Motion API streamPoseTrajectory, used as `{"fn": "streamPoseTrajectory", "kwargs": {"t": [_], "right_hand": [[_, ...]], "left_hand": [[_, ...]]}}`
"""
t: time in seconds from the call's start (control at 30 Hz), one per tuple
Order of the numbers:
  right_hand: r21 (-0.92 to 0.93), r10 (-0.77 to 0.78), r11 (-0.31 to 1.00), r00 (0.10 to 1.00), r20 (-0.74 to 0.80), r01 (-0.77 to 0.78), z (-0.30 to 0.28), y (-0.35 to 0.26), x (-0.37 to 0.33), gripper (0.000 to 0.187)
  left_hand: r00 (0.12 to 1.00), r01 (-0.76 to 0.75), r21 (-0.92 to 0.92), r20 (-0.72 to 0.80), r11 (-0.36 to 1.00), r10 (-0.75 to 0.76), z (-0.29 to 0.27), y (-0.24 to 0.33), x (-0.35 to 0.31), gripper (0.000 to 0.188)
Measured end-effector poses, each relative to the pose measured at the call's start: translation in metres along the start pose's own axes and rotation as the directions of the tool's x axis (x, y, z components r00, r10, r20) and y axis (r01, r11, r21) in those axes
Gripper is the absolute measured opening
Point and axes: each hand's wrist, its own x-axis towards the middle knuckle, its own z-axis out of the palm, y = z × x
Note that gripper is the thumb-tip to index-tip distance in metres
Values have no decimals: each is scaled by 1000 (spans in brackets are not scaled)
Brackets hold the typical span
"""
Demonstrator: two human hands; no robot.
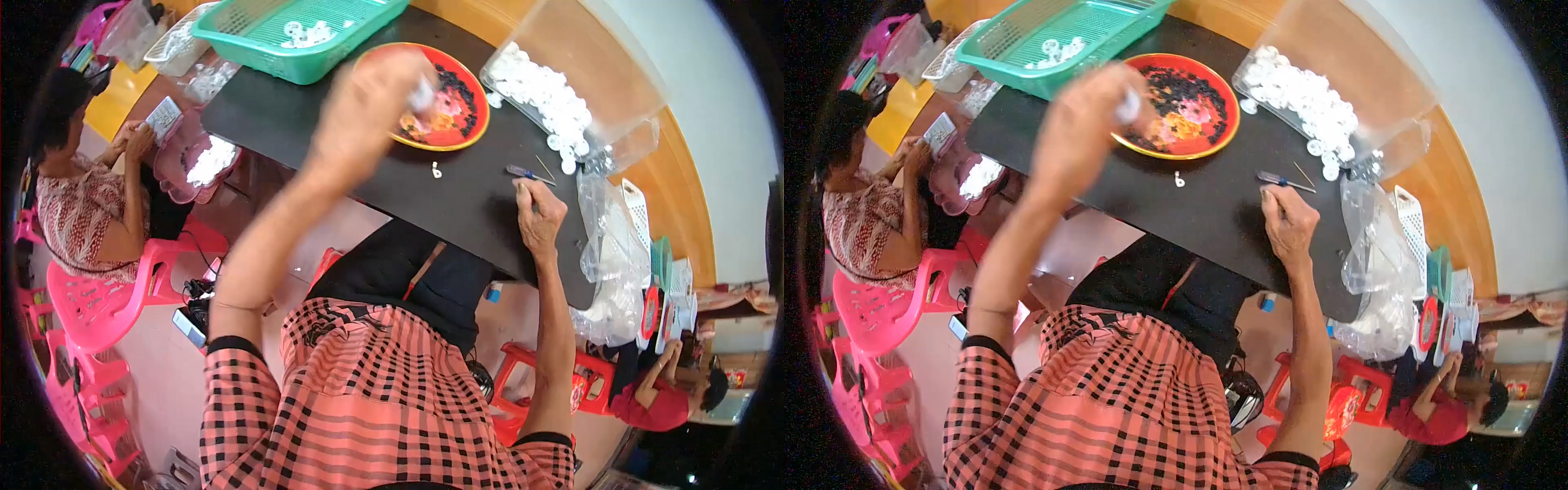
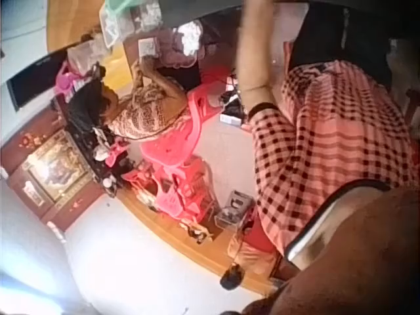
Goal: The person assembles small metal parts into white circular housings by hand, then secures them with a screwdriver.
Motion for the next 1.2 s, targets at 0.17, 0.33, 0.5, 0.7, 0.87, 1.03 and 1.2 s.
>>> {"fn": "streamPoseTrajectory", "kwargs": {"t": [0.17,0.33,0.5,0.7,0.87,1.03,1.2], "right_hand": [[-18,50,999,998,27,-50,12,-17,-3,5],[6,28,1000,999,25,-28,4,-6,-2,6],[-5,9,1000,998,64,-9,4,-5,-1,6],[26,-70,997,997,44,68,4,0,0,7],[-6,-38,999,999,36,38,-2,18,33,5],[-256,201,944,978,-54,-208,-32,80,63,18],[-494,284,822,956,-73,-282,-38,135,69,27]], "left_hand": [[947,268,-257,-104,928,-303,-22,-135,44,31],[931,335,219,70,917,-357,-23,-173,46,33],[934,304,-106,-164,947,-318,-16,-133,32,34],[906,422,-597,247,682,-344,21,25,-31,31],[737,676,-676,631,294,-244,92,64,-72,33],[673,736,-602,699,309,-240,123,63,-76,30],[681,730,-615,690,297,-244,124,61,-78,25]]}}
